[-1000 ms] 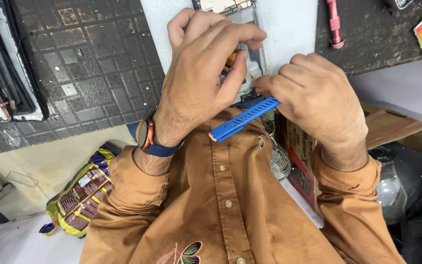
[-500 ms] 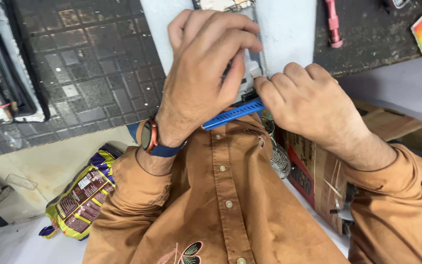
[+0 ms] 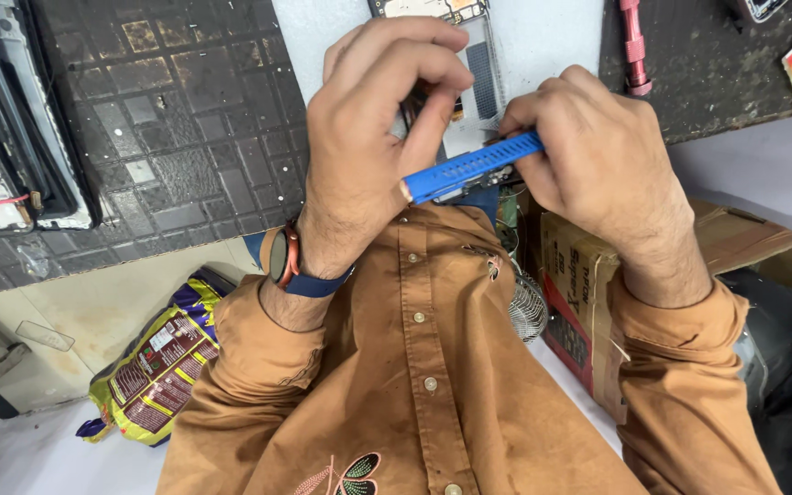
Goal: The person removes a battery from a disassembled smartphone, peels off its adhesive backing, and uses a screwdriver and a blue plastic pry tool to detach internal components and separate the screen assembly from the chassis. The person handles the battery, screwdriver, pry tool, and phone parts throughout the process.
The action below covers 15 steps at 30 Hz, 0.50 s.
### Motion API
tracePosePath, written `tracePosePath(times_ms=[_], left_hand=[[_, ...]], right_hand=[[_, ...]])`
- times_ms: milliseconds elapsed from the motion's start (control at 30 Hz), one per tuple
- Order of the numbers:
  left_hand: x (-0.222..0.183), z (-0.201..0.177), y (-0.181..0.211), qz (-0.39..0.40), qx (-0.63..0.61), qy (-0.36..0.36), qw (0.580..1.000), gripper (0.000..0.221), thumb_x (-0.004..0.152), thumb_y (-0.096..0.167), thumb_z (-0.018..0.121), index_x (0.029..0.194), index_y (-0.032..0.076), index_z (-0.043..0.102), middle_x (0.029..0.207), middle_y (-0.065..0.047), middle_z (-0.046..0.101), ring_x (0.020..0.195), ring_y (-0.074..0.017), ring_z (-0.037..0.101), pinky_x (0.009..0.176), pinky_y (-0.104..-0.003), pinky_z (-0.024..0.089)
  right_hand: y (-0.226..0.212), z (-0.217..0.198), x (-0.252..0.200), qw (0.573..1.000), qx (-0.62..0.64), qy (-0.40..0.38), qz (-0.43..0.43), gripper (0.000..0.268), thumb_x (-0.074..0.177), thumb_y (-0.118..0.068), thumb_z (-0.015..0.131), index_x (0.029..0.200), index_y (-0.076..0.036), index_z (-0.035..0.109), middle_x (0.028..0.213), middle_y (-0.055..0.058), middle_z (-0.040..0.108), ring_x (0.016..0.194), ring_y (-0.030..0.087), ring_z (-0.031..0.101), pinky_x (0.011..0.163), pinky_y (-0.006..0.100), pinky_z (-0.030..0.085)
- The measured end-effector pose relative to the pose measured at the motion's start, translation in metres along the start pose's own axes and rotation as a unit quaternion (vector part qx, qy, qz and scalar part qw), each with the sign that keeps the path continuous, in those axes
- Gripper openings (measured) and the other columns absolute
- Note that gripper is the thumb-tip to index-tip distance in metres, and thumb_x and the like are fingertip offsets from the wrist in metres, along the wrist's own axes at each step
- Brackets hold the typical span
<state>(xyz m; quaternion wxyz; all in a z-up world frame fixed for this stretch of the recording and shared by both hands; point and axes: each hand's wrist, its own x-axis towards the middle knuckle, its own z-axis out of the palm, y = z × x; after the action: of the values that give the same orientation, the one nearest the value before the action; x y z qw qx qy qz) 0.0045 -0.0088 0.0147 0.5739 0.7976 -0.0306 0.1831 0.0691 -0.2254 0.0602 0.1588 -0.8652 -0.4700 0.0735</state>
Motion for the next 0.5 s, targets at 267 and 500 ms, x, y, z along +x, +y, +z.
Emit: tracePosePath(times_ms=[267, 500], left_hand=[[-0.004, 0.006, -0.006, -0.088, -0.145, 0.060, 0.984, 0.014, 0.102, -0.005, 0.078, 0.105, -0.002, 0.065, 0.117, -0.011, 0.070, 0.104, -0.0115, 0.074, 0.093, -0.023, 0.063], [-0.015, 0.015, -0.023, -0.090, -0.295, 0.108, 0.945, 0.011, 0.117, -0.011, 0.057, 0.120, -0.004, 0.049, 0.123, -0.014, 0.066, 0.117, -0.0162, 0.068, 0.109, -0.027, 0.056]], right_hand=[[0.005, 0.015, -0.002, 0.997, 0.049, 0.036, 0.057, 0.019, 0.096, 0.001, 0.074, 0.108, -0.003, 0.059, 0.093, 0.007, 0.062, 0.080, 0.021, 0.061, 0.066, 0.032, 0.047], [-0.006, 0.014, 0.015, 0.988, 0.114, 0.084, 0.062, 0.037, 0.092, 0.001, 0.076, 0.127, -0.001, 0.065, 0.091, 0.008, 0.059, 0.084, 0.023, 0.057, 0.078, 0.036, 0.048]])
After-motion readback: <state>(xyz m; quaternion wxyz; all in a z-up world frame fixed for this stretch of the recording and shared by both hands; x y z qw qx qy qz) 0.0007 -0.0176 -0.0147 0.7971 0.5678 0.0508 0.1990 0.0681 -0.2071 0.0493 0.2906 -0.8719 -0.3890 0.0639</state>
